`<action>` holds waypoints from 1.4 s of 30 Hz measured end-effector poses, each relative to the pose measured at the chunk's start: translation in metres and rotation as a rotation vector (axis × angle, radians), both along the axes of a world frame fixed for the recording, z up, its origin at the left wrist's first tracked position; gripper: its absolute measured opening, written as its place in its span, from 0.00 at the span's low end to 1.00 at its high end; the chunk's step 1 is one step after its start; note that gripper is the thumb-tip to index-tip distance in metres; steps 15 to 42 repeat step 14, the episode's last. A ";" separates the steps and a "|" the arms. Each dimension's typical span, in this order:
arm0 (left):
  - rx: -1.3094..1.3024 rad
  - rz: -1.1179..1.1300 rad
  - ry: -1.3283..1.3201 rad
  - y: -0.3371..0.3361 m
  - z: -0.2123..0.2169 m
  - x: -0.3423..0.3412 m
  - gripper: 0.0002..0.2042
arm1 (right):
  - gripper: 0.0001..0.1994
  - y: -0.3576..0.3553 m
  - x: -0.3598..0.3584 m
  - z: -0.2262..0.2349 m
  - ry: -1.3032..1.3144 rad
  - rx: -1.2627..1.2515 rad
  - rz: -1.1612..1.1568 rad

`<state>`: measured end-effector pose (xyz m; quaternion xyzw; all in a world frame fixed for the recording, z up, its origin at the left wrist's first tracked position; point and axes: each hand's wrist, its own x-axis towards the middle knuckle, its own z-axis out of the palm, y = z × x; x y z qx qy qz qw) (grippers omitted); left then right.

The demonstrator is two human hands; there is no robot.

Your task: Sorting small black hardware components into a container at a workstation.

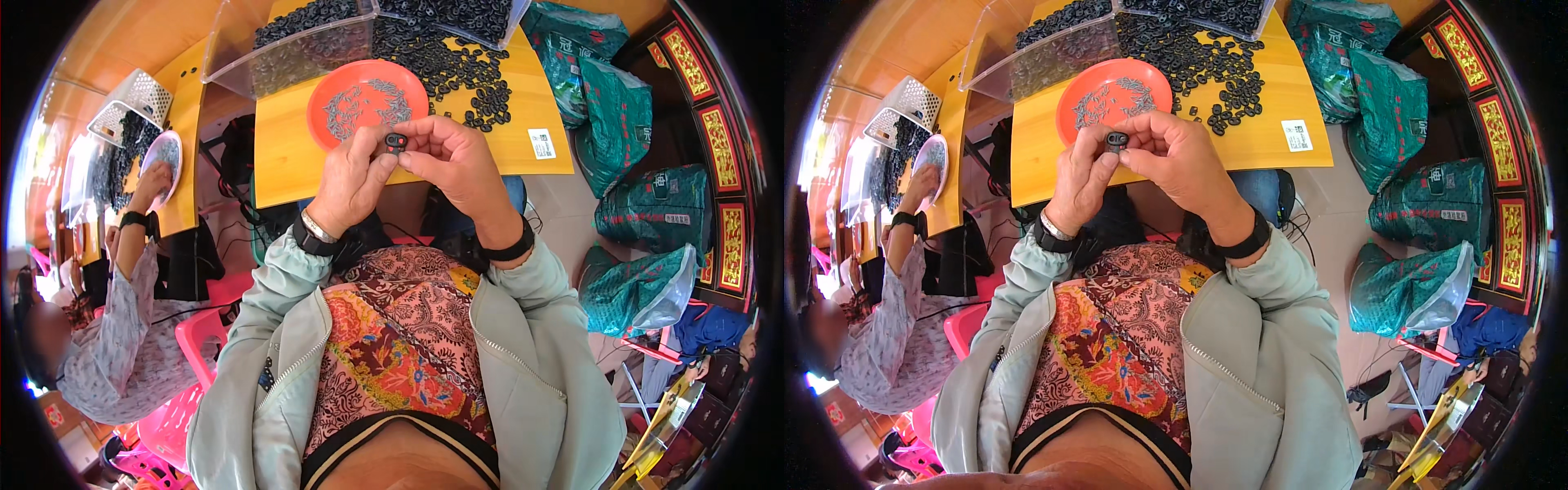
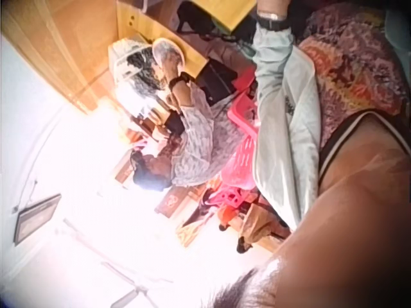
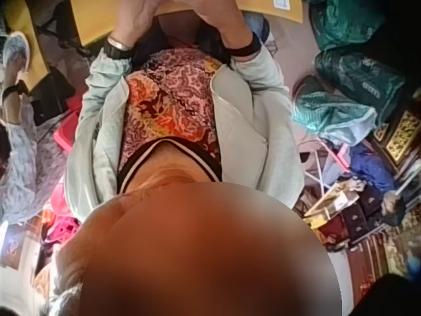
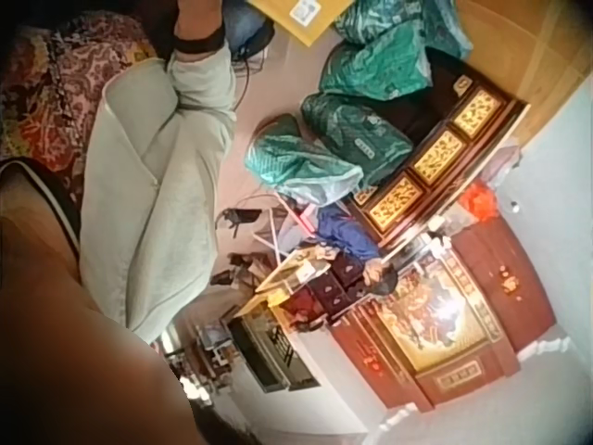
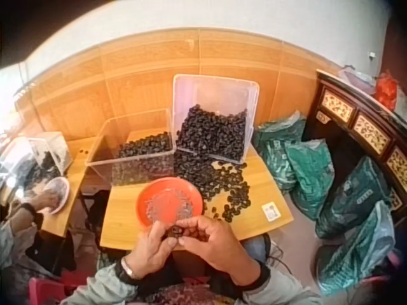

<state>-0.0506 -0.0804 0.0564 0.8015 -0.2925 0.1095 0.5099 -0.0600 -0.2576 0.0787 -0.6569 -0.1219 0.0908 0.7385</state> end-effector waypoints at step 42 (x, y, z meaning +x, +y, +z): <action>0.059 0.027 -0.124 0.002 -0.005 -0.003 0.10 | 0.13 0.001 -0.008 0.006 -0.076 -0.121 0.013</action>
